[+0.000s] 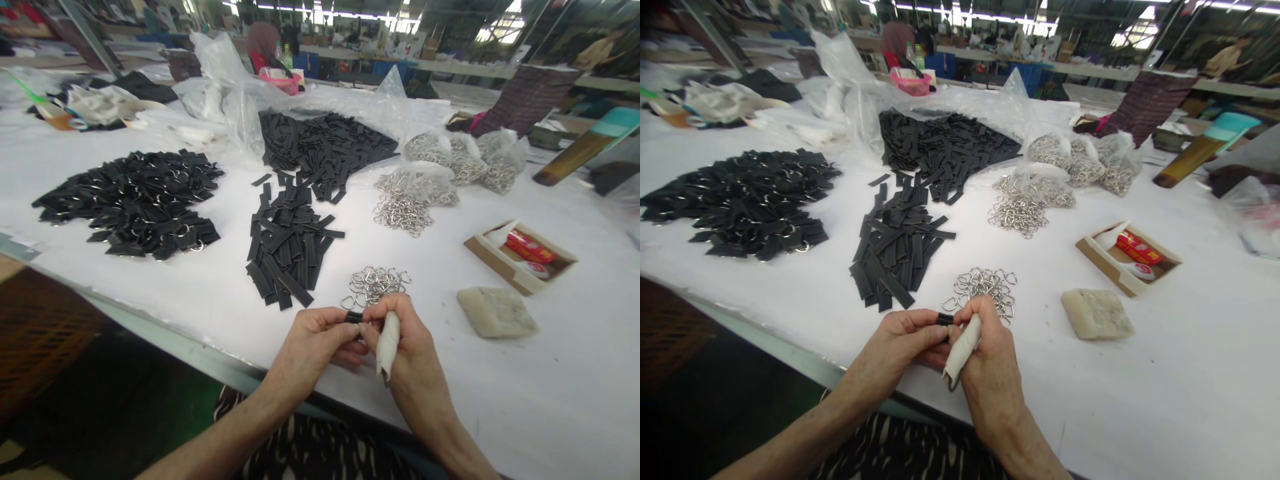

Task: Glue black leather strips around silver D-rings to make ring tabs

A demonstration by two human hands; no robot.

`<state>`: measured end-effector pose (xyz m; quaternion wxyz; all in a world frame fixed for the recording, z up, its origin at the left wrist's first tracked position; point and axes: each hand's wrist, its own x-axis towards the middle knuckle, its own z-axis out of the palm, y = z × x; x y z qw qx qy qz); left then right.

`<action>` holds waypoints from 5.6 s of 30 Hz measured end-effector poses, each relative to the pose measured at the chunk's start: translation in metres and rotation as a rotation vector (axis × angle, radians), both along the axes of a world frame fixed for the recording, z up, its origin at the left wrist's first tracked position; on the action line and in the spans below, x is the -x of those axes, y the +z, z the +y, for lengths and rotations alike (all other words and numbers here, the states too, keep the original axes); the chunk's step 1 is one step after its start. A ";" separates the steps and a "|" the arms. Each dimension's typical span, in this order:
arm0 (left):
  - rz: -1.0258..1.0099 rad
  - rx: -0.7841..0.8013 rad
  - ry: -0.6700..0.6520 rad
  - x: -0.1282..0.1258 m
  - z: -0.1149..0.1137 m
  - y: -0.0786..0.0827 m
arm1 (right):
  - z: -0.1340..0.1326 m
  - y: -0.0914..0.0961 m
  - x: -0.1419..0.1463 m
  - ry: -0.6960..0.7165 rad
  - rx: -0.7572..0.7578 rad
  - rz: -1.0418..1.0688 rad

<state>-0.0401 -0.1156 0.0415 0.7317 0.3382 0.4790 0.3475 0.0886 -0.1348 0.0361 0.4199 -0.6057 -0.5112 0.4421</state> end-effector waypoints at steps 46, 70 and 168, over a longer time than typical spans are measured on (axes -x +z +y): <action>-0.019 -0.002 0.028 0.001 0.000 -0.008 | -0.002 -0.007 0.002 -0.023 -0.032 -0.134; 0.042 0.055 -0.032 -0.008 0.009 -0.009 | -0.007 -0.031 -0.070 0.228 -0.749 -1.157; -0.003 0.104 -0.299 -0.038 0.012 -0.013 | 0.013 0.029 -0.106 -0.151 -0.031 0.395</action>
